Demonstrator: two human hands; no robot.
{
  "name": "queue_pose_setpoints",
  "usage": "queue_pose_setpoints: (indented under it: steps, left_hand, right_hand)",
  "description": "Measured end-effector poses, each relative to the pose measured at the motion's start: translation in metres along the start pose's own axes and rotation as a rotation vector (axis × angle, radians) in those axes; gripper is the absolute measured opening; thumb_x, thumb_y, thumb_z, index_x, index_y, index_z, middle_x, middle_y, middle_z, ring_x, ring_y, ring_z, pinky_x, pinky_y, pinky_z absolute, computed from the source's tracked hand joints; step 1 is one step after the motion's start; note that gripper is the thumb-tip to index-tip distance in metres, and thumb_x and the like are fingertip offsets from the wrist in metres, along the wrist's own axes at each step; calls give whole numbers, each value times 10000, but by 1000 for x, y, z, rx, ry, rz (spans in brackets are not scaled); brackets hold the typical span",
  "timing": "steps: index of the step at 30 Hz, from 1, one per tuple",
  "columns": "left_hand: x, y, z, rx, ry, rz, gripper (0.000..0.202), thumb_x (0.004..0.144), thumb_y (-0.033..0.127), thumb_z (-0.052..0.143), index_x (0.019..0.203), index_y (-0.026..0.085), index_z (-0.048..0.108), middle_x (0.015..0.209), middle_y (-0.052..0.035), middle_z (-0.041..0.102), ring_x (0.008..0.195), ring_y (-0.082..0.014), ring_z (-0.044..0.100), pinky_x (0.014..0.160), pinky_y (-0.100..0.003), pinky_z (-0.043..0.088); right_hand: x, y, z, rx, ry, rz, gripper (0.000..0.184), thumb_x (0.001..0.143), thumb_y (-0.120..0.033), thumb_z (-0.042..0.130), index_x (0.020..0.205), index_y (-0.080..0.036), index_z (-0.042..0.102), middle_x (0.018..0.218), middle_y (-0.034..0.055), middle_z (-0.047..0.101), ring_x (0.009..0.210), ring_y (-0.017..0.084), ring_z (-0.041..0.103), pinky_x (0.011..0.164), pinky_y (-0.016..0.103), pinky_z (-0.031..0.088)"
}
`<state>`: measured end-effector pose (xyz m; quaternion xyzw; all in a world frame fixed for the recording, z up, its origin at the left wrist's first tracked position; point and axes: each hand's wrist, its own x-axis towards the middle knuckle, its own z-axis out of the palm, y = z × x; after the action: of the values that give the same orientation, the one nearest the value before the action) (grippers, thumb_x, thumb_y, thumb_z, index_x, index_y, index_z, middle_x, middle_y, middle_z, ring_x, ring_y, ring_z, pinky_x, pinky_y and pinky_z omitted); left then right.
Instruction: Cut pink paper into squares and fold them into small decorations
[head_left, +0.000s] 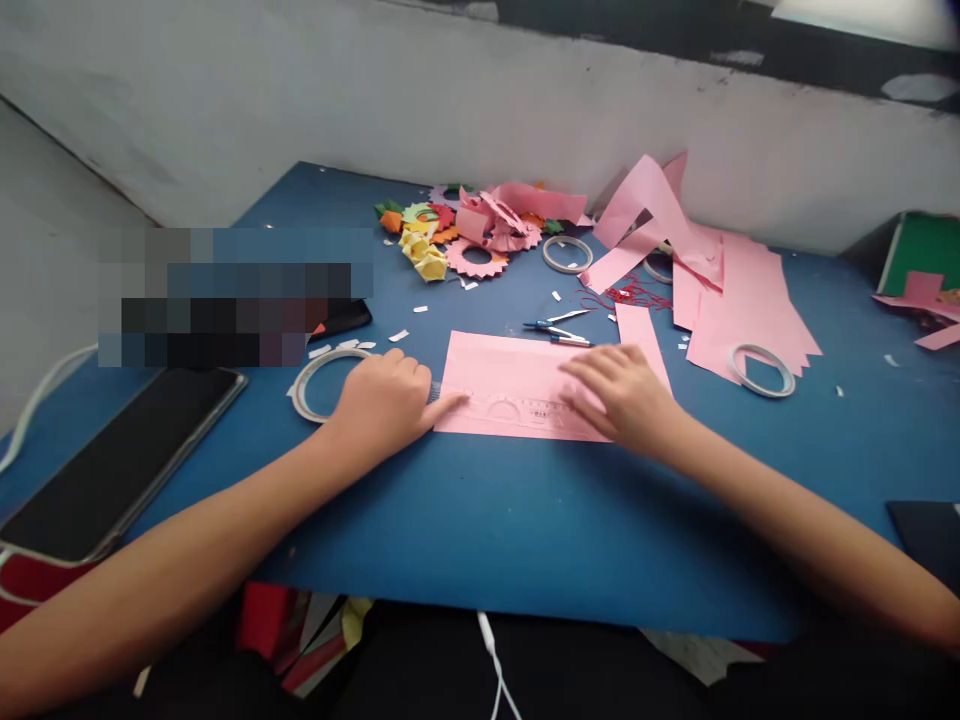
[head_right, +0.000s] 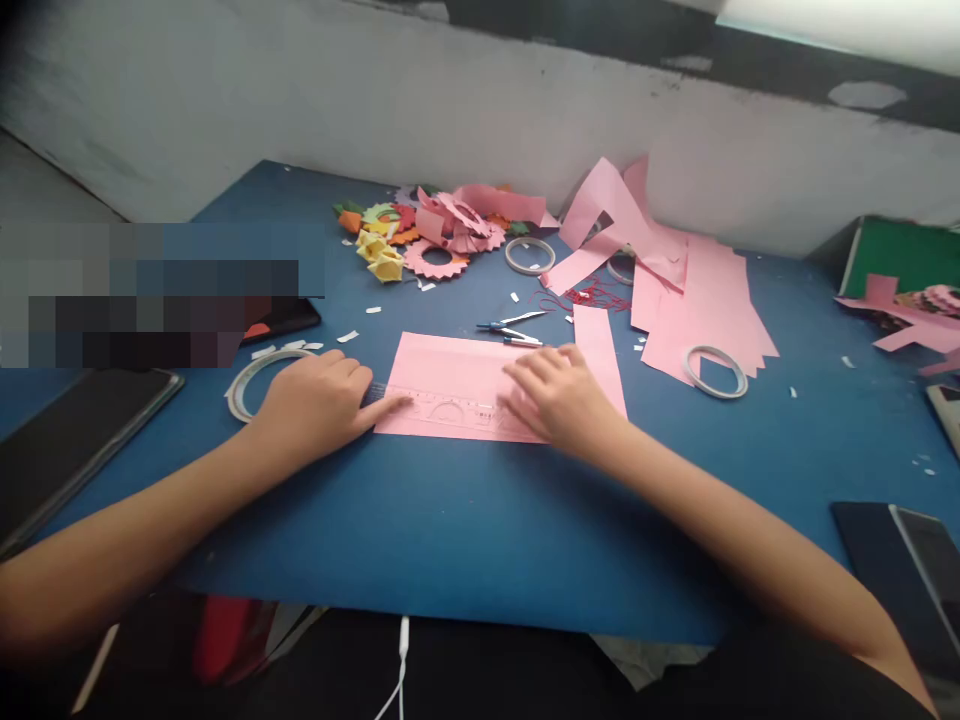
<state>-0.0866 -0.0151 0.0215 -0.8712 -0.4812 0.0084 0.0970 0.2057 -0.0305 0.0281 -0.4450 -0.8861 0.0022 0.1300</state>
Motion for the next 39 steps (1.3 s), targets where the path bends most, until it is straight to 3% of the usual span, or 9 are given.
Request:
queue_pose_setpoints:
  steps: [2,4,8,13,17,24,39]
  left_hand:
    - [-1,7,2,14,21,-4,609,935,583,354,658,118,634,650,-150,636,697,-282,587,563,-341,330]
    - [0,9,4,21,44,-11,612,949,565,329,643,125,624,630,-135,625,663,-265,584,538,-335,320]
    - [1,3,4,-10,81,72,501,954,492,393,684,135,619,659,-95,621,658,-231,585,539,-322,368]
    - [-3,-8,4,-140,278,244,342,939,375,498,952,70,651,807,-99,661,723,-216,613,584,-304,455]
    - [-3,-13,8,-164,339,296,224,931,248,535,936,78,680,690,-46,644,615,-174,594,555,-295,457]
    - [1,-13,12,-125,366,281,228,902,222,593,971,26,687,578,-9,554,498,-146,502,483,-305,385]
    - [-1,-13,14,-190,359,258,185,847,173,674,979,44,672,576,9,555,503,-128,461,487,-310,365]
  right_hand:
    - [-22,-9,3,-68,22,-170,340,959,-372,468,1162,-127,588,1132,124,661,1032,264,570,901,426,363]
    - [-36,-9,5,-85,50,-215,323,950,-331,502,1179,-113,569,1144,131,653,1019,256,578,877,418,391]
    - [-45,12,12,40,131,-142,238,919,-192,544,1137,-104,579,1066,140,649,975,233,579,836,387,463]
    - [-47,28,17,209,154,-46,308,893,-186,584,1201,-171,579,1051,115,623,977,223,583,858,388,506]
    - [-48,26,18,206,186,21,390,874,-181,607,1261,-189,556,1080,117,595,975,220,592,830,374,525]
    - [-46,26,19,175,186,38,492,853,-108,614,1324,-211,518,1081,104,574,938,208,590,787,343,525]
    - [-46,28,21,159,139,64,584,878,-135,593,1425,-251,426,1113,112,564,951,236,581,798,375,514]
